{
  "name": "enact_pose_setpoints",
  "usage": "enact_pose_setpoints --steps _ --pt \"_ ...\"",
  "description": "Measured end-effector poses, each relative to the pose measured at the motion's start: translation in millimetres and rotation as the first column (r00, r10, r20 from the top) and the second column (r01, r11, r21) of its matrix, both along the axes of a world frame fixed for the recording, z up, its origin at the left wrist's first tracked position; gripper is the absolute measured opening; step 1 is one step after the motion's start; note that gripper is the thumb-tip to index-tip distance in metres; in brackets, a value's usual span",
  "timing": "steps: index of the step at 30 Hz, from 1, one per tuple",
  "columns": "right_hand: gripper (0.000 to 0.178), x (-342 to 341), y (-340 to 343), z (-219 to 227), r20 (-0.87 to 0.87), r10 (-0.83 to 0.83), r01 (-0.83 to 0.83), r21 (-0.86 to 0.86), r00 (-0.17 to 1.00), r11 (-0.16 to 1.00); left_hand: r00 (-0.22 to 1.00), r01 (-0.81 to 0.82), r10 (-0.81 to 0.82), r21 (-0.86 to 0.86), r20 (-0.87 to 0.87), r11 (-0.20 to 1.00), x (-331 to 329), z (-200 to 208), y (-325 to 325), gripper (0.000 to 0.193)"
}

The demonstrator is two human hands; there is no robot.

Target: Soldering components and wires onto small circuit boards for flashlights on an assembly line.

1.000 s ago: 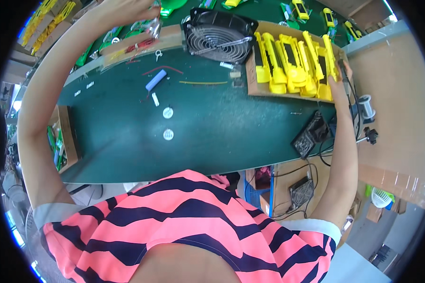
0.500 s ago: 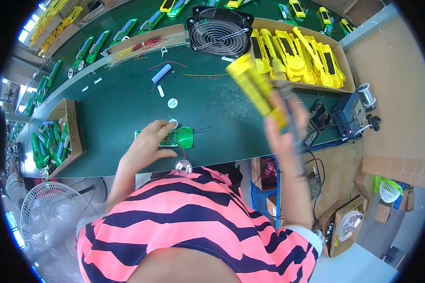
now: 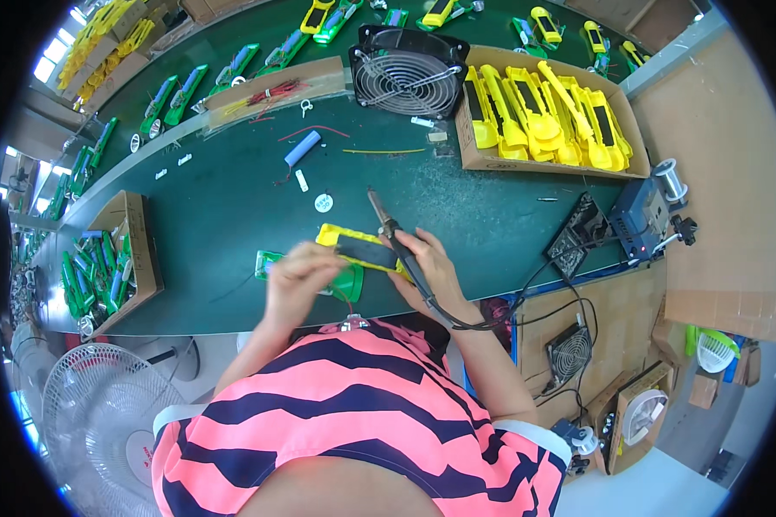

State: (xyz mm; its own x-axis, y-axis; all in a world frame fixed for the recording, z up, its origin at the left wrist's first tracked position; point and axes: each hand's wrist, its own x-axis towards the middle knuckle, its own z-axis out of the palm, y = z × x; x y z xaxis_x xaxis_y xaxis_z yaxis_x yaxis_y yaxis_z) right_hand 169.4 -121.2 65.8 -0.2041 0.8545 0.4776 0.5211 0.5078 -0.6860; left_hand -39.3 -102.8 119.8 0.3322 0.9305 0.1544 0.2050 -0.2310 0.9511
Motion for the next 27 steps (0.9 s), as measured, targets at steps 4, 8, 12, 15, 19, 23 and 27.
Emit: enact_pose_setpoints --steps 4,8,12,15,19,23,27 --pt "0.047 1 -5 21 0.031 0.108 -0.108 -0.002 0.994 0.994 0.894 -0.050 0.280 0.544 -0.350 0.837 -24 10 24 0.015" --pt "0.026 -6 -13 21 -0.155 0.004 0.008 0.079 0.988 0.997 0.821 0.156 0.074 0.347 -0.566 0.925 -35 14 31 0.006" --pt "0.023 -13 -24 19 -0.331 -0.133 0.106 -0.099 0.934 0.989 0.781 0.254 -0.138 0.107 -0.609 0.961 -39 25 38 0.008" --pt "0.019 -25 -28 13 -0.764 -0.309 -0.038 -0.398 0.566 0.916 0.718 0.364 -0.133 0.206 -0.684 0.908 -34 26 47 0.006" --pt "0.014 -24 -21 10 -0.761 -0.396 -0.076 -0.500 0.514 0.863 0.563 0.541 -0.140 0.235 -0.814 0.808 -23 14 54 0.006" --pt "0.013 -26 -15 12 -0.704 -0.434 -0.089 -0.573 0.562 0.815 0.490 0.548 -0.088 0.228 -0.867 0.805 -18 13 50 0.007" --pt "0.013 -26 -13 10 -0.705 -0.445 -0.122 -0.597 0.552 0.793 0.495 0.546 -0.105 0.215 -0.862 0.810 -18 11 50 0.008"
